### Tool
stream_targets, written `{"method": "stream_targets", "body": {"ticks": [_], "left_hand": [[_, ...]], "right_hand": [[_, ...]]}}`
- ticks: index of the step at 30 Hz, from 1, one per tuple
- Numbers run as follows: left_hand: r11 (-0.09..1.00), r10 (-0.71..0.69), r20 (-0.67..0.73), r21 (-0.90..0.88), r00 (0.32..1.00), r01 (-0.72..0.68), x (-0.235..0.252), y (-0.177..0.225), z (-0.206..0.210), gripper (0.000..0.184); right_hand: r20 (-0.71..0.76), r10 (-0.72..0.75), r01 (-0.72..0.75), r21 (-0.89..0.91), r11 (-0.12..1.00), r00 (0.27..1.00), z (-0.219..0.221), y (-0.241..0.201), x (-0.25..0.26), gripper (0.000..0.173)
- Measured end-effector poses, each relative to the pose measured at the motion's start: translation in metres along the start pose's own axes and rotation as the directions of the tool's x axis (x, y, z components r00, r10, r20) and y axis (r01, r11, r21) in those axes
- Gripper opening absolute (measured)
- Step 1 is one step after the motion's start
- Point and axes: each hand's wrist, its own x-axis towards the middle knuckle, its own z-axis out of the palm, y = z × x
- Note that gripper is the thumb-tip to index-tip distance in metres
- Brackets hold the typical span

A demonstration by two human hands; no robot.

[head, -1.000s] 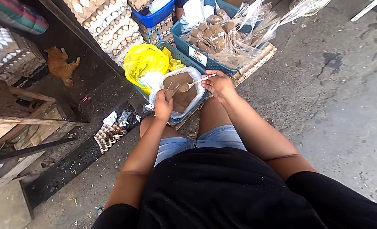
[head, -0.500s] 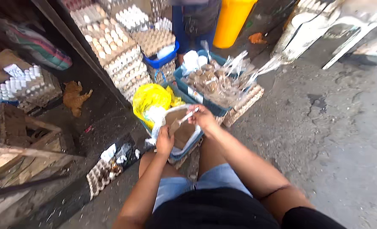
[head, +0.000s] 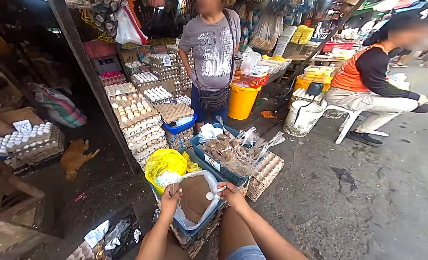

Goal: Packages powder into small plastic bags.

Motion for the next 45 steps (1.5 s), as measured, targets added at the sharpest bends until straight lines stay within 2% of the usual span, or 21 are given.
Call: {"method": "stream_targets", "body": {"ticks": [2,3,5,7,10,14,16,17,19,20,23,27,29,31,34,36,38,40,43,45], "left_hand": [[0.973,-0.070,0.006,-0.220,0.998,0.070,0.006,0.020,-0.002,0.029],[0.949,-0.097,0.015,-0.300,0.995,0.097,0.011,0.034,-0.003,0.027],[0.912,-0.133,0.009,-0.390,0.991,0.126,0.027,0.066,-0.007,0.036],[0.906,-0.084,-0.019,-0.418,0.996,0.068,0.046,0.096,-0.013,0.040],[0.957,0.078,-0.044,-0.276,0.996,-0.087,0.073,0.115,-0.025,0.034],[0.988,0.150,-0.012,-0.045,0.989,-0.151,0.095,0.145,-0.032,0.030],[0.986,0.161,-0.005,0.043,0.987,-0.161,0.103,0.160,-0.031,0.027],[0.980,0.176,-0.009,0.091,0.984,-0.175,0.107,0.165,-0.030,0.025],[0.954,0.202,-0.013,0.228,0.979,-0.194,0.114,0.175,-0.032,0.023],[0.929,0.212,-0.007,0.310,0.977,-0.200,0.114,0.182,-0.032,0.024],[0.824,0.279,0.048,0.502,0.959,-0.264,0.106,0.204,-0.031,0.023],[0.716,0.261,0.137,0.636,0.956,-0.287,0.099,0.201,-0.024,0.023],[0.727,0.281,0.099,0.628,0.955,-0.279,0.091,0.201,-0.020,0.023],[0.734,0.349,0.088,0.593,0.933,-0.330,0.082,0.204,-0.014,0.021],[0.661,0.328,0.265,0.622,0.907,-0.421,0.075,0.198,-0.001,0.017],[0.673,0.367,0.263,0.588,0.892,-0.450,0.067,0.201,0.008,0.016],[0.690,0.391,0.294,0.534,0.872,-0.489,0.057,0.203,0.017,0.015],[0.674,0.381,0.396,0.500,0.836,-0.544,0.043,0.196,0.035,0.014],[0.653,0.461,0.436,0.424,0.773,-0.628,0.019,0.199,0.050,0.013],[0.649,0.453,0.469,0.410,0.758,-0.641,0.002,0.203,0.050,0.013]], "right_hand": [[0.055,0.073,-0.068,-0.085,0.994,0.996,0.001,0.016,-0.005,0.040],[0.037,0.046,-0.040,-0.132,0.990,0.998,0.002,0.018,-0.009,0.044],[-0.021,-0.084,0.075,-0.263,0.962,0.996,-0.002,0.014,-0.015,0.051],[-0.065,-0.231,0.191,-0.373,0.908,0.971,-0.006,0.004,-0.025,0.051],[-0.015,-0.349,0.304,-0.453,0.838,0.937,-0.009,0.011,-0.044,0.048],[0.232,-0.346,0.414,-0.421,0.807,0.909,-0.002,0.058,-0.080,0.040],[0.382,-0.270,0.416,-0.377,0.827,0.884,0.001,0.096,-0.087,0.037],[0.485,-0.169,0.386,-0.392,0.835,0.858,0.001,0.107,-0.087,0.037],[0.653,0.028,0.378,-0.472,0.796,0.757,0.001,0.110,-0.083,0.036],[0.686,0.080,0.396,-0.507,0.766,0.723,0.003,0.108,-0.080,0.036],[0.669,0.174,0.372,-0.589,0.717,0.723,0.005,0.106,-0.075,0.037],[0.591,0.212,0.238,-0.591,0.771,0.779,0.003,0.101,-0.070,0.037],[0.571,0.208,0.212,-0.582,0.785,0.794,0.002,0.104,-0.068,0.036],[0.587,0.189,0.247,-0.581,0.776,0.787,0.004,0.107,-0.065,0.036],[0.648,0.189,0.350,-0.607,0.713,0.738,0.008,0.104,-0.072,0.037],[0.674,0.196,0.394,-0.615,0.684,0.712,0.008,0.100,-0.070,0.038],[0.687,0.137,0.417,-0.574,0.705,0.713,0.007,0.103,-0.073,0.036],[0.622,0.023,0.384,-0.512,0.769,0.783,0.000,0.106,-0.081,0.030],[0.402,-0.110,0.285,-0.408,0.867,0.909,-0.007,0.089,-0.085,0.027],[0.287,-0.228,0.316,-0.314,0.895,0.930,-0.015,0.078,-0.082,0.031]]}}
